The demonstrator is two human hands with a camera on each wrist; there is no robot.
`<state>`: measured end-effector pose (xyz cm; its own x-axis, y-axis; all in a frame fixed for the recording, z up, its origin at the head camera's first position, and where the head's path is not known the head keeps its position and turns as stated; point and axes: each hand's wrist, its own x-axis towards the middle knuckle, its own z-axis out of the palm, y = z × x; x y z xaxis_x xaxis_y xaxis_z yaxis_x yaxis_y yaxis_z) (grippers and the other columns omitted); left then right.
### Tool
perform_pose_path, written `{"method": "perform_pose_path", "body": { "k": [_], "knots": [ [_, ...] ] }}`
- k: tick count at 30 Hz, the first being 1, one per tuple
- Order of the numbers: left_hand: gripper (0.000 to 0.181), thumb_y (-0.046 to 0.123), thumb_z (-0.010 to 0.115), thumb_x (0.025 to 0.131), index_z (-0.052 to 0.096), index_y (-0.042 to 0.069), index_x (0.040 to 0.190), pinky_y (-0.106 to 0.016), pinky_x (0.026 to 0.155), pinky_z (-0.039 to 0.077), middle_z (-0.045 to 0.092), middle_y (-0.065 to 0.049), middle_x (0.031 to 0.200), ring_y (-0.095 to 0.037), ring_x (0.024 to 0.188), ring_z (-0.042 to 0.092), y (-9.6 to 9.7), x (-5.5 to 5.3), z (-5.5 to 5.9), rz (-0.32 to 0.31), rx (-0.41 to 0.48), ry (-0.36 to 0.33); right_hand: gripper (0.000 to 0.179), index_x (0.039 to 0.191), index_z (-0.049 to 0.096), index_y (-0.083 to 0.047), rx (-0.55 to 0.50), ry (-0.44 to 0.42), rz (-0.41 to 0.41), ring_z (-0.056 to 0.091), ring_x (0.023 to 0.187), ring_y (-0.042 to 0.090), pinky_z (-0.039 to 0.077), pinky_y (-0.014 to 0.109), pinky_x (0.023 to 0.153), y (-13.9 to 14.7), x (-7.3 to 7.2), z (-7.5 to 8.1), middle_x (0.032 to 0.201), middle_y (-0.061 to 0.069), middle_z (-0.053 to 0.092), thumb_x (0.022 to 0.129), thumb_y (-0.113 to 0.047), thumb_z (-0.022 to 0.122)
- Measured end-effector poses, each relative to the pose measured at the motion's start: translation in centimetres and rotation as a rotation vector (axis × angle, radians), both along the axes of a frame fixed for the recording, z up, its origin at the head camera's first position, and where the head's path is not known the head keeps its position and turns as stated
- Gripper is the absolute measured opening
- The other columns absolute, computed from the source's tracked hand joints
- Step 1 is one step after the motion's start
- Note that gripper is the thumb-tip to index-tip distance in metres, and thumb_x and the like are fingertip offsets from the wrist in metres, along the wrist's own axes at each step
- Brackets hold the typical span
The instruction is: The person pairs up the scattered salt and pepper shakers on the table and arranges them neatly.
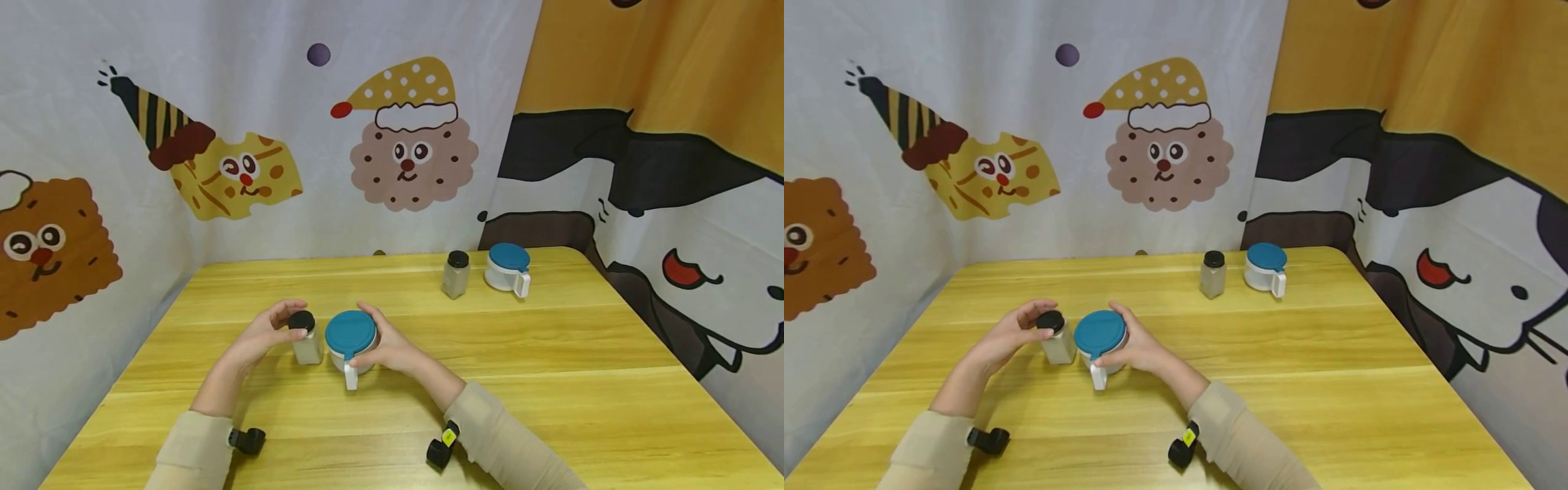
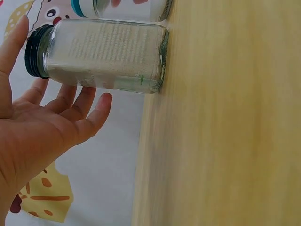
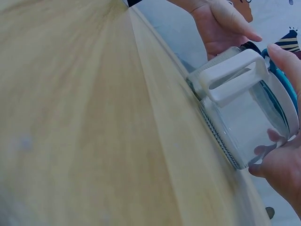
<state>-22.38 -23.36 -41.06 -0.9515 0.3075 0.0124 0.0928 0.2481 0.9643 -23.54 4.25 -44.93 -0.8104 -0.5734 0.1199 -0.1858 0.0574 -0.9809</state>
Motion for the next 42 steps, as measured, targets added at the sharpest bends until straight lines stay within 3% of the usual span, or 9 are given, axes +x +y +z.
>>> {"method": "perform_pose_path", "body": {
  "k": [5, 12, 16, 23, 28, 32, 34, 38, 42],
  "knots": [
    [0.06, 0.014, 0.071, 0.088, 0.042, 0.0, 0.138, -0.059, 0.105, 0.021, 0.044, -0.023, 0.136, -0.038, 0.13, 0.034, 0.1, 0.1, 0.1, -0.002, 0.019, 0.006, 0.108, 0.153, 0.016, -0.013, -0.007, 0.028, 0.011, 0.037, 0.131, 0.028, 0.022, 0.047, 0.11, 0.2, 0.0, 0.2, 0.149, 0.014, 0.031, 0.071, -0.021, 0.087],
    [0.058, 0.013, 0.067, 0.091, 0.04, 0.001, 0.141, -0.056, 0.103, 0.025, 0.041, -0.026, 0.14, -0.035, 0.13, 0.035, 0.3, 0.1, 0.3, -0.006, 0.054, 0.057, 0.109, 0.153, 0.016, -0.012, -0.015, 0.064, 0.021, 0.031, 0.135, 0.028, 0.02, 0.05, 0.11, 0.4, -0.2, 0.3, 0.152, 0.019, 0.023, 0.072, -0.031, 0.086],
    [0.059, 0.014, 0.067, 0.092, 0.039, 0.002, 0.142, -0.056, 0.103, 0.025, 0.041, -0.025, 0.14, -0.035, 0.131, 0.035, 0.4, 0.2, 0.4, -0.002, 0.061, 0.078, 0.103, 0.153, 0.015, -0.01, 0.005, 0.08, 0.011, 0.026, 0.138, 0.031, 0.021, 0.051, 0.11, 0.6, -0.3, 0.6, 0.153, 0.019, 0.023, 0.077, -0.024, 0.083],
    [0.06, 0.015, 0.066, 0.092, 0.038, 0.004, 0.144, -0.054, 0.104, 0.027, 0.044, -0.019, 0.14, -0.036, 0.131, 0.036, 0.6, 0.2, 0.6, 0.015, 0.06, 0.098, 0.098, 0.15, 0.015, 0.003, 0.004, 0.11, 0.018, 0.022, 0.137, 0.043, 0.019, 0.054, 0.11, 1.2, 0.9, 3.4, 0.149, 0.027, 0.025, 0.079, -0.017, 0.08],
    [0.06, 0.015, 0.067, 0.092, 0.039, 0.005, 0.144, -0.039, 0.102, 0.035, 0.045, -0.018, 0.141, -0.036, 0.131, 0.037, 0.8, 0.2, 0.9, 0.034, 0.059, 0.115, 0.096, 0.149, 0.017, 0.005, 0.0, 0.136, 0.009, 0.022, 0.137, 0.045, 0.018, 0.056, 0.11, 1.5, 1.5, 4.6, 0.148, 0.028, 0.027, 0.081, -0.023, 0.079],
    [0.06, 0.014, 0.067, 0.091, 0.04, 0.004, 0.143, -0.022, 0.095, 0.04, 0.044, -0.019, 0.14, -0.034, 0.129, 0.039, 1.0, 0.4, 1.1, 0.033, 0.069, 0.136, 0.094, 0.15, 0.016, 0.003, -0.001, 0.137, 0.002, 0.02, 0.138, 0.042, 0.016, 0.055, 0.11, 1.7, 1.1, 4.3, 0.15, 0.027, 0.025, 0.082, -0.018, 0.078],
    [0.06, 0.014, 0.067, 0.091, 0.039, 0.003, 0.143, -0.019, 0.094, 0.04, 0.044, -0.02, 0.14, -0.034, 0.129, 0.039, 1.1, 0.4, 1.3, 0.03, 0.075, 0.149, 0.094, 0.15, 0.016, 0.002, -0.005, 0.144, -0.005, 0.02, 0.139, 0.041, 0.015, 0.056, 0.11, 1.7, 0.6, 3.7, 0.151, 0.026, 0.024, 0.081, -0.013, 0.077],
    [0.061, 0.014, 0.067, 0.091, 0.038, 0.003, 0.144, -0.032, 0.102, 0.037, 0.044, -0.02, 0.14, -0.034, 0.13, 0.038, 1.2, 0.7, 1.6, 0.038, 0.06, 0.171, 0.093, 0.152, 0.017, -0.005, -0.009, 0.154, -0.037, 0.021, 0.14, 0.036, 0.016, 0.051, 0.111, 1.7, -0.4, 2.4, 0.152, 0.021, 0.025, 0.081, -0.008, 0.077],
    [0.062, 0.016, 0.068, 0.091, 0.038, 0.005, 0.145, -0.051, 0.106, 0.028, 0.045, -0.018, 0.14, -0.033, 0.131, 0.038, 1.4, 0.8, 1.9, 0.051, 0.048, 0.183, 0.089, 0.152, 0.022, -0.01, -0.02, 0.155, -0.079, 0.024, 0.14, 0.03, 0.017, 0.047, 0.112, 2.0, -0.4, 2.4, 0.152, 0.016, 0.029, 0.081, -0.006, 0.076]
  ]
}}
